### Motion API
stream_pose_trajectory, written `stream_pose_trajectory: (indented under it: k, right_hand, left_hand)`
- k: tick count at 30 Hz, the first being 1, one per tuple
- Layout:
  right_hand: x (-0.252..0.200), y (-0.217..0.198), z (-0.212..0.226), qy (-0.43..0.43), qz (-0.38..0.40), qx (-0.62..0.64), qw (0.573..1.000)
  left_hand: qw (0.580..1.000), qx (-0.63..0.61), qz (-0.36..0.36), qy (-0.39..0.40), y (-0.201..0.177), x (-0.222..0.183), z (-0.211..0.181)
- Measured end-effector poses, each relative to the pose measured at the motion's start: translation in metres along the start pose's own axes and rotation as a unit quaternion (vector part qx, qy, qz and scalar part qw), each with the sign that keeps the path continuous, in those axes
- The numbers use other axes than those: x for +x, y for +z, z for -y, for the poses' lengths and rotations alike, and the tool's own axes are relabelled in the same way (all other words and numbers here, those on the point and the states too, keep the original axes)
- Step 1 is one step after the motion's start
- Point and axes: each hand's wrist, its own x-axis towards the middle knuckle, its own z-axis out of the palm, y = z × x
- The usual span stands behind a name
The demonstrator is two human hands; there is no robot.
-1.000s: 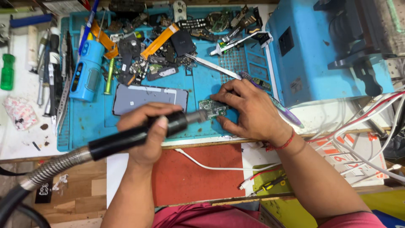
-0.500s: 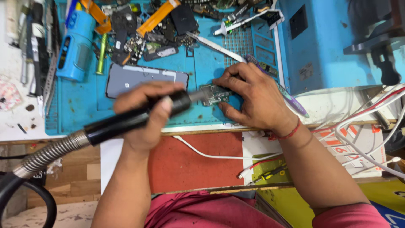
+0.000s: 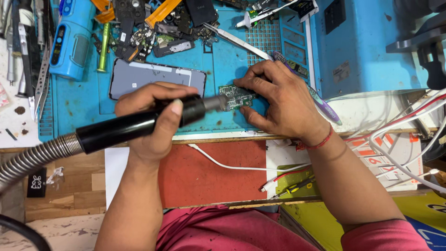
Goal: The person applies heat to a circuit board using a hot air tool and then scrapes the surface with a metal tool.
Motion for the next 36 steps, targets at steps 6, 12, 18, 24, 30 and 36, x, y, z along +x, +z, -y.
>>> stream_pose_trajectory:
  k: [6,12,18,24,30,36]
  right_hand:
    - [0.004,-0.001,0.002,-0.007,-0.006,-0.004,1.000]
    - [0.001,0.000,0.000,0.002,-0.002,0.012,1.000]
    - [0.003,-0.002,0.003,-0.001,-0.006,0.007,1.000]
    - [0.003,-0.002,0.003,0.002,0.000,0.002,1.000]
    - [0.001,-0.002,0.002,-0.002,0.001,0.008,1.000]
    - [0.002,-0.002,0.003,0.002,0.003,0.007,1.000]
  left_hand:
    - [0.999,-0.007,-0.032,0.009,0.003,0.005,-0.001]
    - [0.997,-0.003,-0.073,-0.023,0.002,-0.002,0.001]
    - [0.999,0.012,-0.020,0.023,0.005,0.001,0.000]
    - [0.999,0.030,0.022,0.036,0.001,0.002,0.000]
    - [0.997,0.032,0.057,0.048,-0.001,0.002,-0.001]
    - [1.000,-0.014,0.015,0.009,0.000,0.002,0.002]
